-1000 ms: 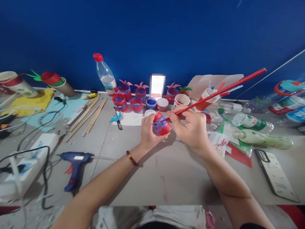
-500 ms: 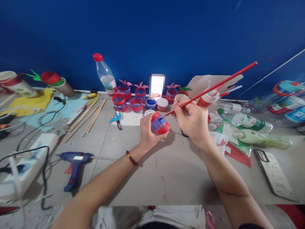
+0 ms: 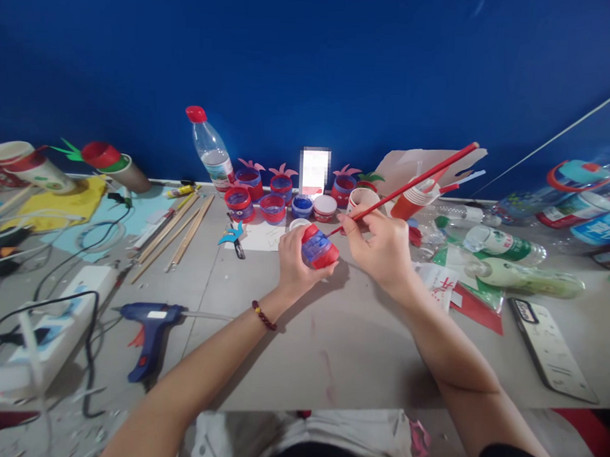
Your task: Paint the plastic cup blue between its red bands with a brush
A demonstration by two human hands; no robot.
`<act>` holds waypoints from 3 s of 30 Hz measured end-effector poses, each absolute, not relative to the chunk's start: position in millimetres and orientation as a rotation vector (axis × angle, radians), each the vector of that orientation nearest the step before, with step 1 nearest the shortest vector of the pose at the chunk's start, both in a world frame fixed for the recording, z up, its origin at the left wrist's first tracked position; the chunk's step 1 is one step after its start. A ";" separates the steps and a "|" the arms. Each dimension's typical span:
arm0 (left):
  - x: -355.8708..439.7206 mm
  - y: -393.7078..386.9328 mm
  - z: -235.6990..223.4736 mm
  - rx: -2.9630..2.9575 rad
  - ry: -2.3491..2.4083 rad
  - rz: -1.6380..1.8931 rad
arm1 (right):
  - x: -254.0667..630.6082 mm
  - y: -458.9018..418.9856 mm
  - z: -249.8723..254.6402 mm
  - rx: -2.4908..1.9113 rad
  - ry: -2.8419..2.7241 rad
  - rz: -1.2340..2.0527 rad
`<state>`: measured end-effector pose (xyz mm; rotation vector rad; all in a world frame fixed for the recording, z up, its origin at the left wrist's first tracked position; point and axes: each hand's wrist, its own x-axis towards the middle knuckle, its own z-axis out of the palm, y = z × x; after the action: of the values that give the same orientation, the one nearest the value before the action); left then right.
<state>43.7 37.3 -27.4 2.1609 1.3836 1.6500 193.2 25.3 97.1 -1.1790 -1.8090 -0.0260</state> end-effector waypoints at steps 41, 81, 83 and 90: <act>43.3 39.5 -27.6 2.135 1.397 1.710 | 193.2 25.5 98.1 -1.217 -1.794 0.042; 43.1 38.6 -25.6 2.092 1.405 1.691 | 205.8 39.2 95.9 -1.295 -1.774 0.010; 43.1 39.2 -26.8 2.096 1.402 1.703 | 201.5 35.4 96.9 -1.290 -1.784 0.056; 43.6 41.0 -29.8 2.122 1.421 1.691 | 191.4 22.1 101.3 -1.214 -1.846 0.054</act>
<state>43.6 41.0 -29.8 2.1217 1.4206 1.6913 191.4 22.1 101.3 -1.2144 -1.8459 0.0544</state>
